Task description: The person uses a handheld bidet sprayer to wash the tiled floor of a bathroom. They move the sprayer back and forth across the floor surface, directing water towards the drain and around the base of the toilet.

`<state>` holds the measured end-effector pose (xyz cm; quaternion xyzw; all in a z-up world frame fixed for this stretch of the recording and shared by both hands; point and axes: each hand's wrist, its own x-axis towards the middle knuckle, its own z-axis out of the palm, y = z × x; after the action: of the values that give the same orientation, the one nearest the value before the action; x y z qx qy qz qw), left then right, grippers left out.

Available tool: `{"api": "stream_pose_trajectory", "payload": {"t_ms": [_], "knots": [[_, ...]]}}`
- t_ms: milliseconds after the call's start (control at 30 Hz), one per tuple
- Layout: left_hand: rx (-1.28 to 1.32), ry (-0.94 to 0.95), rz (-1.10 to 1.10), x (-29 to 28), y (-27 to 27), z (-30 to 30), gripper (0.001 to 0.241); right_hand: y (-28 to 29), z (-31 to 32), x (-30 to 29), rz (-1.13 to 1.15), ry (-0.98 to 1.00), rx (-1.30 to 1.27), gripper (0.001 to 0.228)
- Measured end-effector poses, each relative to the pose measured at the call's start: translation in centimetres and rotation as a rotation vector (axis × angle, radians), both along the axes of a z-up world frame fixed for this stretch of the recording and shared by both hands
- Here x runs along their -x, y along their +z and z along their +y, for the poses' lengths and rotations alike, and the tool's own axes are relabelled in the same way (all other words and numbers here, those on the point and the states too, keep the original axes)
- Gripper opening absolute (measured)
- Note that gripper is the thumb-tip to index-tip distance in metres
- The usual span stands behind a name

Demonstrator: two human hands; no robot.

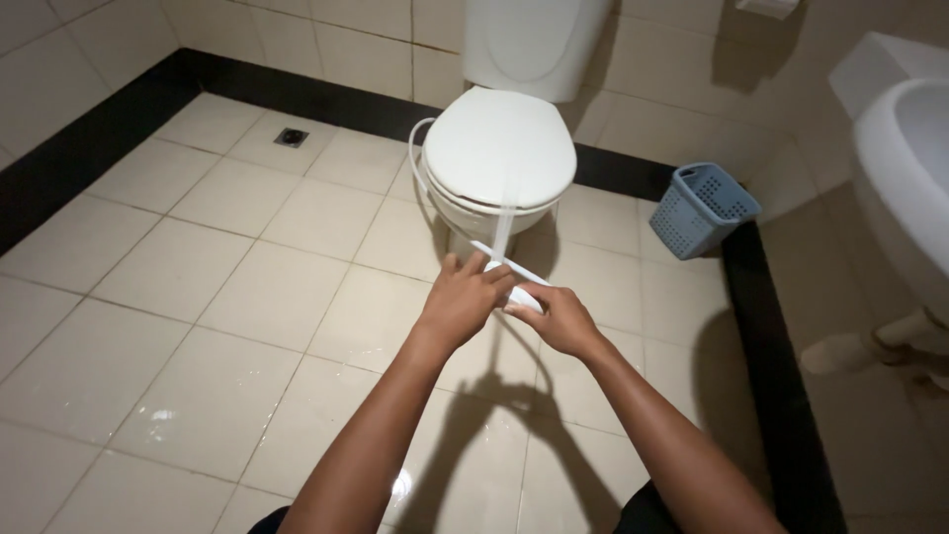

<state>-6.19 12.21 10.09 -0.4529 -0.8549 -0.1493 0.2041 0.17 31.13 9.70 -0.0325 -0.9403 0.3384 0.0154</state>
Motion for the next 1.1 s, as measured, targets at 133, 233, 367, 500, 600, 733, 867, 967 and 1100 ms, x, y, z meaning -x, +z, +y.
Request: {"api": "stream_pose_trajectory", "payload": {"t_ms": [133,233,367,500,600,733,867,967,1100], "knots": [[-0.02,-0.03,0.043,0.3,-0.1,1.1,0.028,-1.0,1.1,-0.3,0.065,0.011,0.086,0.036],[0.106,-0.025,0.003,0.3,0.5,1.5,0.021,-1.8,1.4,-0.4,0.08,0.008,0.133,0.034],[0.153,-0.025,0.008,0.6,0.3,1.7,0.014,-3.0,1.6,-0.1,0.076,0.002,0.214,0.036],[0.143,-0.031,0.029,1.2,-1.7,1.7,0.033,-3.1,1.1,-0.5,-0.001,0.011,0.213,0.036],[0.135,-0.037,-0.069,0.8,-1.5,1.2,0.04,-3.9,1.2,-0.4,-0.005,0.087,0.182,0.034],[0.292,0.031,-0.08,0.7,-3.1,0.8,0.024,-4.5,1.2,-0.2,-0.047,0.137,0.195,0.036],[0.278,0.052,-0.158,-0.7,-3.1,-0.4,0.017,-4.4,0.6,-0.4,-0.141,0.199,0.127,0.036],[0.266,0.066,-0.205,-1.2,-3.1,-1.1,0.013,-3.5,0.0,-0.4,-0.153,0.239,0.134,0.036],[0.235,0.076,-0.198,-1.9,-3.8,-1.9,0.012,-2.8,-0.7,-0.7,-0.139,0.293,0.094,0.033]]}}
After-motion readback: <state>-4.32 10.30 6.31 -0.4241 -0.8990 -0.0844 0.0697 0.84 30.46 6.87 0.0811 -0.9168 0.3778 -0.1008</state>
